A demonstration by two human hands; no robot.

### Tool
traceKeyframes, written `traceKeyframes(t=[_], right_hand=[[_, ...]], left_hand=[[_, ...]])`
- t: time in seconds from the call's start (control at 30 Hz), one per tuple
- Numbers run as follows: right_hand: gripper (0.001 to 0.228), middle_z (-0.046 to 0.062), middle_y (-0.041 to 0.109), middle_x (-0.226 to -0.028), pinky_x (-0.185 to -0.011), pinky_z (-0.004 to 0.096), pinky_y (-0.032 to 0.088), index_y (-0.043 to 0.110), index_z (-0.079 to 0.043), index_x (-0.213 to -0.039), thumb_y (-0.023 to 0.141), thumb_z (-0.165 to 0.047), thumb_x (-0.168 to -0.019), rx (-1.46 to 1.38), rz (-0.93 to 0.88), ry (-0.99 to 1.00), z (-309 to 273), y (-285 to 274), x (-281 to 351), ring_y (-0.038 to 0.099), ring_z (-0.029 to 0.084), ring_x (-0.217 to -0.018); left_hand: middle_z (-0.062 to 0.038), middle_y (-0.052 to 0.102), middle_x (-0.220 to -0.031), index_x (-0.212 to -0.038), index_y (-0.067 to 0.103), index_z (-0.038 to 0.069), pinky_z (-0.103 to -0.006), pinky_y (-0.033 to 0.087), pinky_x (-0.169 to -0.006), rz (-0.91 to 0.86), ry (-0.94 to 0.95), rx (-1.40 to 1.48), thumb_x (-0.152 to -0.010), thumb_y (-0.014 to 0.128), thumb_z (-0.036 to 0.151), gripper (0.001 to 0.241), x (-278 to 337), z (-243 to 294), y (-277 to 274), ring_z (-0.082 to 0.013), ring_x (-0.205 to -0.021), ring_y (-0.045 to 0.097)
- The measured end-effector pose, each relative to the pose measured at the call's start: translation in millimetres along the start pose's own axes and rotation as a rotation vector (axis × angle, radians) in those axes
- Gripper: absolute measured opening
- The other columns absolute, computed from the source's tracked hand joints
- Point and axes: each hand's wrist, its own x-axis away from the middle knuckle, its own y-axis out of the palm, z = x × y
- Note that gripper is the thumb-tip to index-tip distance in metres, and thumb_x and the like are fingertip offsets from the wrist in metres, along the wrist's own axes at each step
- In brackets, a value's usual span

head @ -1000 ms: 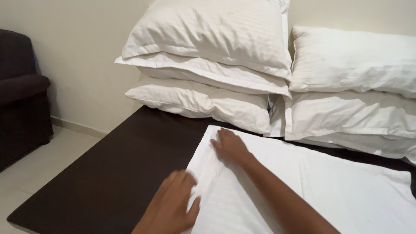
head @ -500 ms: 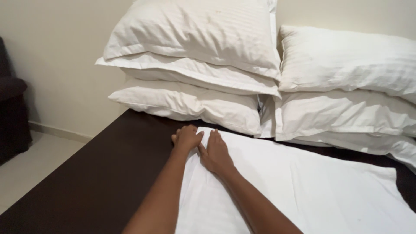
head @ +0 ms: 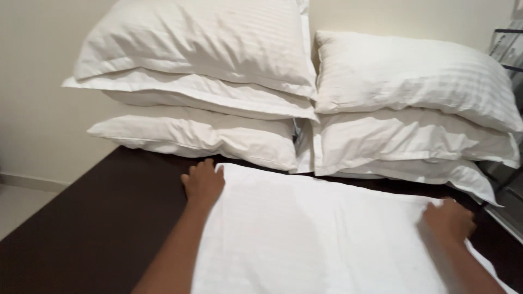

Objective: The person spreads a white bed sheet on a dark table, smooths it out, and then folds it multiple times into a compact rectangular shape. The person uses both hands to align the edges and press down on the folds.

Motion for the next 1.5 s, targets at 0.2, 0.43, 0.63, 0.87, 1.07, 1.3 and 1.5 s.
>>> traceKeyframes(t=[0.2, 0.43, 0.63, 0.87, 1.07, 1.3, 1.5], right_hand=[[0.068, 0.024, 0.07, -0.125, -0.104, 0.064, 0.038, 0.074, -0.003, -0.125, 0.084, -0.054, -0.081, 0.173, -0.049, 0.221, 110.4, 18.8, -53.5, 0.055, 0.048, -0.124], [0.043, 0.021, 0.08, -0.1, -0.09, 0.05, 0.056, 0.082, -0.004, -0.102, 0.09, -0.039, -0.079, -0.089, -0.128, 0.363, 147.4, 70.7, -110.1, 0.075, 0.04, -0.096], [0.032, 0.017, 0.079, -0.091, -0.078, 0.048, 0.058, 0.085, -0.009, -0.095, 0.088, -0.039, -0.085, 0.011, -0.033, 0.235, 109.2, 58.5, -99.7, 0.076, 0.038, -0.084], [0.035, 0.017, 0.079, -0.1, -0.08, 0.05, 0.057, 0.086, -0.015, -0.103, 0.088, -0.045, -0.085, 0.131, -0.005, 0.12, 82.3, 44.9, -94.4, 0.073, 0.04, -0.093], [0.034, 0.017, 0.079, -0.096, -0.087, 0.048, 0.058, 0.085, -0.016, -0.102, 0.085, -0.046, -0.085, 0.088, -0.032, -0.078, 105.0, 57.2, -111.8, 0.074, 0.038, -0.096], [0.036, 0.016, 0.08, -0.104, -0.086, 0.048, 0.059, 0.086, -0.017, -0.109, 0.084, -0.045, -0.084, 0.088, -0.097, -0.053, 80.4, 44.5, -106.1, 0.075, 0.037, -0.096], [0.032, 0.018, 0.079, -0.103, -0.082, 0.049, 0.059, 0.083, -0.015, -0.11, 0.075, -0.042, -0.093, 0.306, -0.138, -0.08, 50.8, 36.9, -106.2, 0.075, 0.038, -0.096]], left_hand=[[-0.016, 0.056, -0.138, -0.129, 0.065, 0.012, -0.0523, 0.032, -0.104, -0.231, -0.252, 0.047, -0.096, 0.065, 0.045, 0.046, -26.7, 21.7, 7.9, -0.0346, -0.13, 0.045], [-0.01, 0.071, -0.117, -0.112, 0.073, 0.014, -0.0477, 0.038, -0.101, -0.104, -0.262, 0.144, -0.094, 0.071, 0.036, 0.029, -30.9, 8.9, 22.6, -0.0303, -0.115, 0.06], [-0.007, 0.075, -0.093, -0.1, 0.072, 0.011, -0.0424, 0.051, -0.082, 0.015, -0.266, 0.321, -0.09, 0.078, 0.031, 0.024, -26.4, 13.1, -1.9, -0.0286, -0.091, 0.07], [-0.003, 0.075, -0.089, -0.091, 0.074, 0.011, -0.0412, 0.054, -0.077, 0.032, -0.253, 0.281, -0.084, 0.084, 0.031, 0.023, -34.5, 5.5, 2.2, -0.0234, -0.086, 0.071], [-0.002, 0.075, -0.085, -0.09, 0.075, 0.012, -0.0403, 0.054, -0.077, 0.038, -0.232, 0.278, -0.084, 0.085, 0.033, 0.024, -34.3, -2.5, 5.8, -0.0217, -0.084, 0.072], [-0.001, 0.075, -0.08, -0.086, 0.076, 0.015, -0.0433, 0.039, -0.092, 0.041, -0.199, 0.146, -0.084, 0.084, 0.036, 0.023, -37.4, 0.5, 11.0, -0.0202, -0.083, 0.069], [-0.008, 0.073, -0.086, -0.085, 0.072, 0.011, -0.0455, 0.04, -0.084, 0.241, 0.039, -0.217, -0.075, 0.08, 0.02, 0.016, -38.8, 30.8, 14.9, -0.0287, -0.091, 0.068]])
